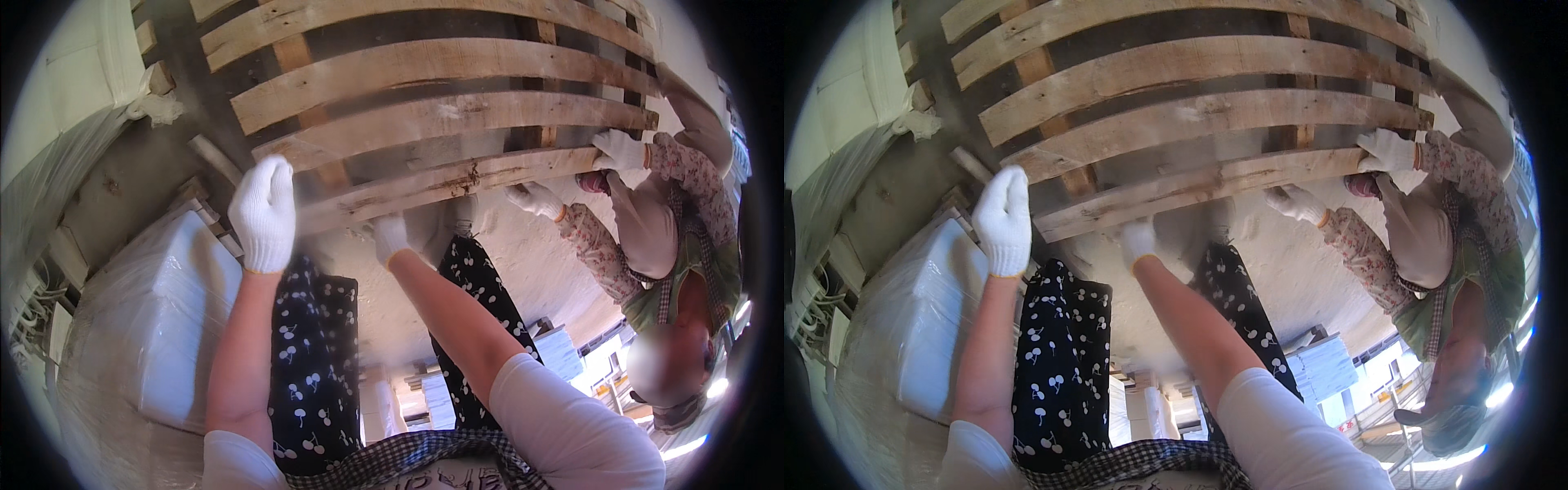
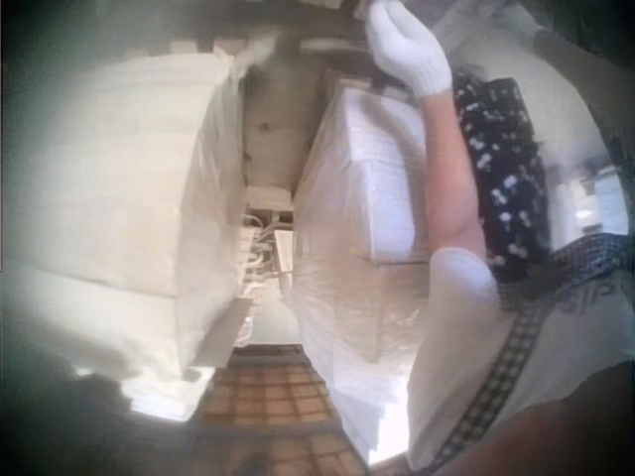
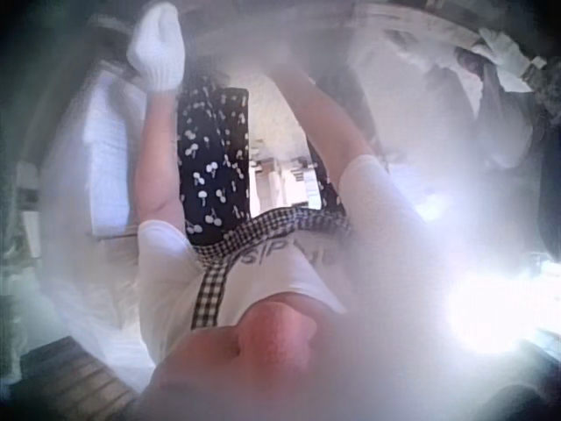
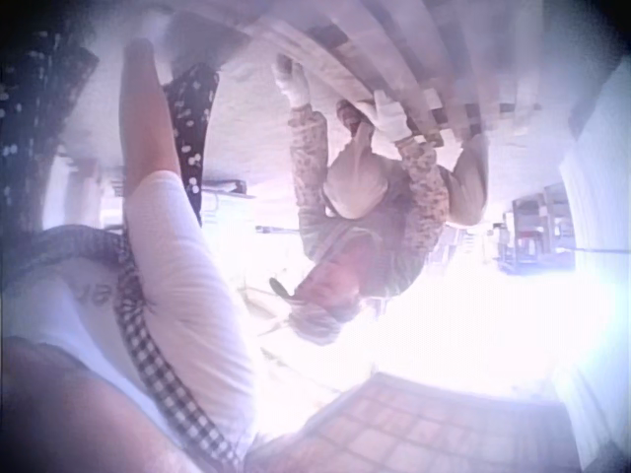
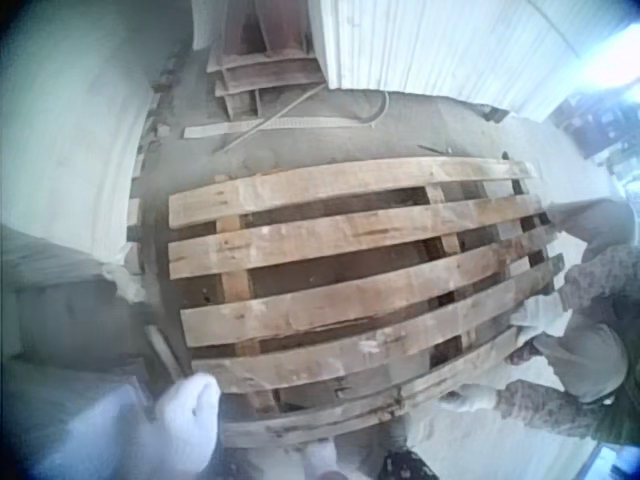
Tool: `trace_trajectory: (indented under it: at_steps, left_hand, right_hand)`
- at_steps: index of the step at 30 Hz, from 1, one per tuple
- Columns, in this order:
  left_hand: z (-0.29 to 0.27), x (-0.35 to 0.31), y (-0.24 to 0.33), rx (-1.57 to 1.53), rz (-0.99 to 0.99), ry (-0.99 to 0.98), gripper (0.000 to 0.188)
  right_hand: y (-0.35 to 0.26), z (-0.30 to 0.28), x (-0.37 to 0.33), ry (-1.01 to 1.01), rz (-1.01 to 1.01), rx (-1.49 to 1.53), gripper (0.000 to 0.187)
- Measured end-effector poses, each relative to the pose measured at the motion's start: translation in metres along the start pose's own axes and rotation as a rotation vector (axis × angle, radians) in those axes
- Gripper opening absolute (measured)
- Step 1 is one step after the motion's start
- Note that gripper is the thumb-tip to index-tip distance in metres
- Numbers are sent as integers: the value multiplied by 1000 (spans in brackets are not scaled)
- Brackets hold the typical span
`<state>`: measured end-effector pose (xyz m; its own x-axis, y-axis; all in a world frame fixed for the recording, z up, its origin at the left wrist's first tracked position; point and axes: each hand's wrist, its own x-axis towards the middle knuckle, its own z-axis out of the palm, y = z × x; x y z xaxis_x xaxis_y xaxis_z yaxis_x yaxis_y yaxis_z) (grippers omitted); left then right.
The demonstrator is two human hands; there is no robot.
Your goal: The person moves a wooden pallet, then picks up white rectangular tiles from a table, wipes their surfaces with a cloth, and places them onto the pallet. The person repeats this process for several tiles.
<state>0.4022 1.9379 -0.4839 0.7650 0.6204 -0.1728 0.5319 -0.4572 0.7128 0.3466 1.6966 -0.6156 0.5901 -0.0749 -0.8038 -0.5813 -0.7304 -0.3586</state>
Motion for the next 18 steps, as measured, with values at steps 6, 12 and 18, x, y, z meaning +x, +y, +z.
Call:
trace_trajectory:
  at_steps: [6,12,18]
  left_hand:
    - [21,-54,-35,97,-521,-290,49]
    - [24,-59,-51,-114,-646,-399,49]
    - [20,-55,-49,-130,-584,-424,42]
  right_hand:
    - [5,-13,11,-203,-580,-1009,26]
    - [-18,-14,12,-127,-343,-275,28]
    - [-19,-27,16,-210,-310,-410,28]
